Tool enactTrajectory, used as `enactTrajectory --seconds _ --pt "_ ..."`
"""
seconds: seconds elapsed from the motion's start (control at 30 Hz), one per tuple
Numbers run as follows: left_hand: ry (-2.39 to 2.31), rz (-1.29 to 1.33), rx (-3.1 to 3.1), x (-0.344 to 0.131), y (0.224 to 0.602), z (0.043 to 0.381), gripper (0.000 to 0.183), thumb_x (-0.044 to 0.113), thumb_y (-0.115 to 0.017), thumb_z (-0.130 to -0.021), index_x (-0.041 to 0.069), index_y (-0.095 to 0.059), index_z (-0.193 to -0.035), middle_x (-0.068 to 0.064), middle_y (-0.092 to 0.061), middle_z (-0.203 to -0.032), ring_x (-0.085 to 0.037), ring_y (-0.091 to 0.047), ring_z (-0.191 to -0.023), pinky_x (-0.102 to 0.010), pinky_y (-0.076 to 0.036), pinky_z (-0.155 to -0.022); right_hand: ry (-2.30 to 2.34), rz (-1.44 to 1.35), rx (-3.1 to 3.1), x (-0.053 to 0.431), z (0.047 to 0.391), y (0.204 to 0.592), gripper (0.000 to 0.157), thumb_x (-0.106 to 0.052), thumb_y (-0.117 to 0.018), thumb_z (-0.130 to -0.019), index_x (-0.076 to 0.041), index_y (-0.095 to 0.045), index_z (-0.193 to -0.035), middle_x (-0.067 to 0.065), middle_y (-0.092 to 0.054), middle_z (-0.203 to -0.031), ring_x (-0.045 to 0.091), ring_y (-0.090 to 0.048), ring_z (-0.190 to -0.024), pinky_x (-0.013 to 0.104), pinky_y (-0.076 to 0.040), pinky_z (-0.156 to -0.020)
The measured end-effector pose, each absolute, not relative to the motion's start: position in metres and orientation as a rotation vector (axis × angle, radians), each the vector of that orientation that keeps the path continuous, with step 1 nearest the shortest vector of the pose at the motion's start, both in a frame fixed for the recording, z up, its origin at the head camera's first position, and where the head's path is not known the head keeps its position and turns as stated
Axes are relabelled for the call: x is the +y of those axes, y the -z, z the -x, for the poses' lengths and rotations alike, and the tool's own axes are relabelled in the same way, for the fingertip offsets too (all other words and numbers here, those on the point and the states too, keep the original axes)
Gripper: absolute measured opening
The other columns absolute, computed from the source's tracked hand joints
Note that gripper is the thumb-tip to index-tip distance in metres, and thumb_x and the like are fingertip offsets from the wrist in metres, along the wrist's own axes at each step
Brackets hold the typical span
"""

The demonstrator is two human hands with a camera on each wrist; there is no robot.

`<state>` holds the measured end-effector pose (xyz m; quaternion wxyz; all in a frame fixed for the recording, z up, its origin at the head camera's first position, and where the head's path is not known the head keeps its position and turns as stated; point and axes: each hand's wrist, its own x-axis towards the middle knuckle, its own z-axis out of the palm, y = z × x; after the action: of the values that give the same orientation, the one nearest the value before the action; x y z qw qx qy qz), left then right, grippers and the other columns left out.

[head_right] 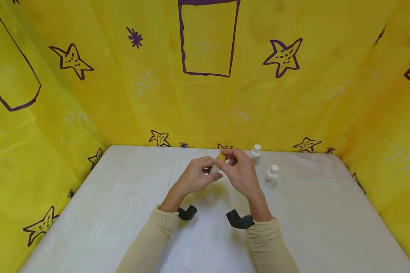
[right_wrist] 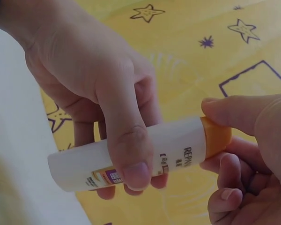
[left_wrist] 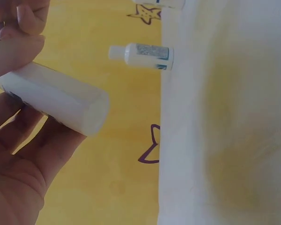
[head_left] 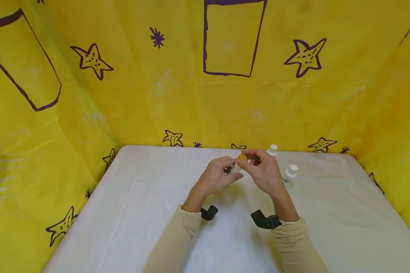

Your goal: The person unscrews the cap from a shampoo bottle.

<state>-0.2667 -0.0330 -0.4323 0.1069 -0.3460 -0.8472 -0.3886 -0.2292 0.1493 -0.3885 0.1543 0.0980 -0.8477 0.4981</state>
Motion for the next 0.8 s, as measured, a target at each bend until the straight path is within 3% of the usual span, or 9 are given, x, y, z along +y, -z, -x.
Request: enactTrajectory --seconds 0.2,0.4,0.63,0.8 --pt "1.187 1.031 -2.532 -0.0360 0.4284 0.2689 0.019 0.028 -0.078 -0.090 0.017 -0.070 -0.103 0.003 -0.063 -0.087 -0.010 -0.056 -0.077 -0.019 -0.048 -0.069 -1.396 -0.332 -2.457 0.1529 0.2297 0.3861 0.036 -0.019 -0.079 -0.090 -0.008 -0.072 -0.123 0.009 -0.067 -0.098 0.020 -0.050 -0.077 0.021 -0.041 -0.062" --pt "1.227 1.027 -2.560 -0.0387 0.4287 0.2704 0.017 0.029 -0.077 -0.091 0.017 -0.068 -0.096 0.002 -0.062 -0.086 -0.011 -0.057 -0.078 -0.021 -0.049 -0.069 -1.389 -0.427 -2.429 0.1547 0.2308 0.3871 0.033 -0.016 -0.077 -0.091 -0.009 -0.073 -0.123 0.007 -0.061 -0.089 0.017 -0.048 -0.073 0.021 -0.039 -0.061" --pt "1.370 1.045 -2.570 -0.0416 0.4282 0.2707 0.014 0.025 -0.076 -0.091 0.015 -0.067 -0.092 0.001 -0.064 -0.089 -0.011 -0.061 -0.082 -0.021 -0.056 -0.075 -1.460 -0.611 -2.405 0.1585 0.2319 0.3900 0.031 -0.012 -0.069 -0.097 -0.010 -0.070 -0.128 0.008 -0.070 -0.112 0.014 -0.048 -0.071 0.022 -0.041 -0.063" --pt "1.507 1.029 -2.583 -0.0420 0.4263 0.2697 0.010 0.023 -0.074 -0.092 0.015 -0.070 -0.095 -0.001 -0.069 -0.093 -0.013 -0.062 -0.081 -0.022 -0.058 -0.073 -1.526 -0.667 -2.408 0.1597 0.2310 0.3890 0.030 -0.011 -0.062 -0.101 -0.012 -0.068 -0.130 0.008 -0.070 -0.122 0.018 -0.058 -0.087 0.020 -0.047 -0.073"
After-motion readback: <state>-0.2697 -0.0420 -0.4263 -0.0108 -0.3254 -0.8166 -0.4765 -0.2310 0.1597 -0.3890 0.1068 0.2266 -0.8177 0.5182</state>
